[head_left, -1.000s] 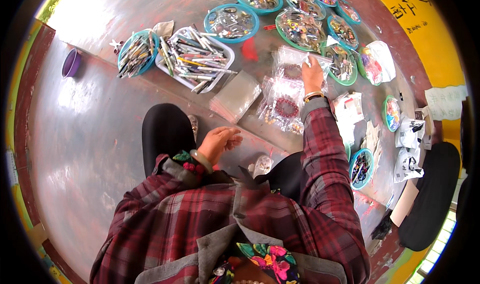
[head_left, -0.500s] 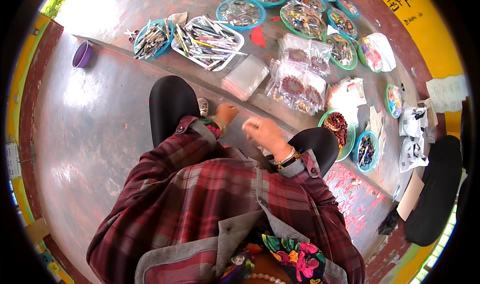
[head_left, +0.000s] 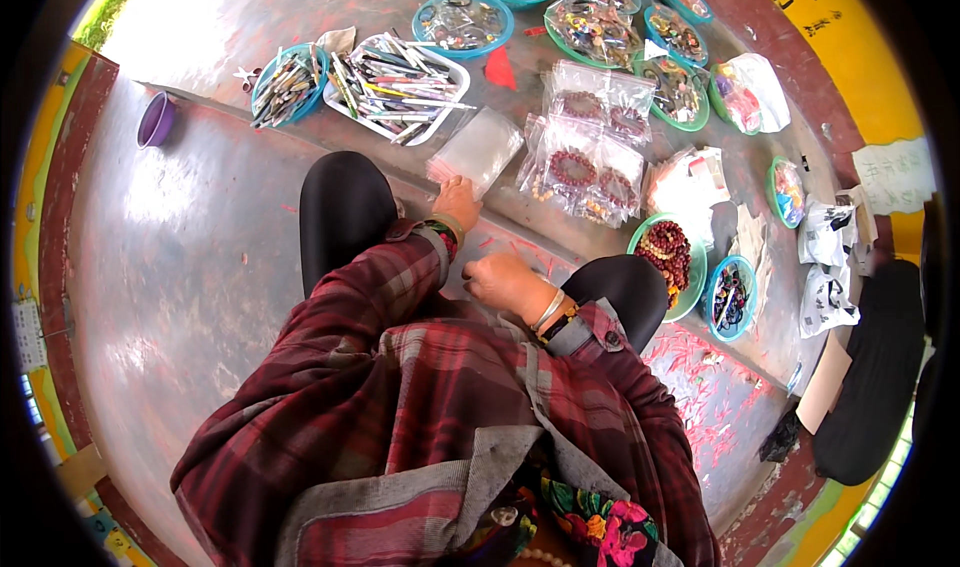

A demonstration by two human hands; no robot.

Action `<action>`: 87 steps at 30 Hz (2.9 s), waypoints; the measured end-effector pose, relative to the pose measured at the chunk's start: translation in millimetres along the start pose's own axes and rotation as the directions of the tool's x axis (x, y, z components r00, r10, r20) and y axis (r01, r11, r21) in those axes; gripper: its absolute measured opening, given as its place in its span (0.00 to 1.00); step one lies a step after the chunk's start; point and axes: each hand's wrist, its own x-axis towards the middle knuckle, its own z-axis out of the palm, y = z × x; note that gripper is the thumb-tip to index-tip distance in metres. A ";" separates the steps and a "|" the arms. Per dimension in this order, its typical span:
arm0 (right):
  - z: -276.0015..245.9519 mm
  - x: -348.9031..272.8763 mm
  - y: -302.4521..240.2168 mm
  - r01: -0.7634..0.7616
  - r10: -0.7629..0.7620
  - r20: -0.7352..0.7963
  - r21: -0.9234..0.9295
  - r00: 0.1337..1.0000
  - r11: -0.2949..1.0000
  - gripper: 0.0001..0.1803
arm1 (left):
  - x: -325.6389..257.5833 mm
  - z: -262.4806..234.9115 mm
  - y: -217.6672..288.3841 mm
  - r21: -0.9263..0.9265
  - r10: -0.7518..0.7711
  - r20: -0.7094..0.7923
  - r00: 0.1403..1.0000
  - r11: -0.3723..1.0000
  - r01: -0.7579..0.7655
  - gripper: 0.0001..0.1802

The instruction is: The person sits on the floor and repeatedly picks up strings of red beads, places them into small clear plastic bags, and sets the filled bags down on the floor. The workspace is surrounded by bowls of beads and other craft supplies.

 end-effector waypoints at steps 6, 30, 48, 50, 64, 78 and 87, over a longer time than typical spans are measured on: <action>-16.6 2.1 -5.2 -0.042 0.042 0.031 0.015 0.999 0.999 0.10 | 14.0 1.3 10.3 0.075 -0.075 0.051 0.996 0.995 0.071 0.23; -22.3 3.2 -7.2 -0.066 0.062 0.044 0.090 0.997 0.994 0.10 | 34.8 -7.2 16.4 0.152 0.133 -0.268 0.954 0.984 -0.095 0.09; -30.4 6.0 -3.2 -0.075 0.104 -0.176 0.164 0.979 0.984 0.11 | 35.6 -98.4 49.9 -0.145 0.302 -0.599 0.741 0.870 -0.471 0.04; -49.6 7.7 -6.0 -0.058 0.138 -0.475 0.178 0.869 0.982 0.10 | 22.6 -120.4 56.0 -0.201 0.323 -0.561 0.762 0.840 -0.504 0.04; -69.2 -11.3 11.0 0.166 0.600 -0.165 0.985 0.783 0.054 0.21 | -70.1 -190.7 64.6 0.025 0.568 -0.459 0.684 0.777 -0.629 0.03; -36.9 12.1 32.5 -0.060 0.701 -0.037 0.992 0.712 0.114 0.08 | -103.2 -148.0 41.8 0.062 0.701 -0.287 0.652 0.693 -0.718 0.05; -34.2 53.8 45.8 0.093 0.674 -0.146 0.989 0.724 0.114 0.06 | -69.9 -173.6 -2.9 -0.561 -0.101 -0.650 0.754 0.733 -0.385 0.04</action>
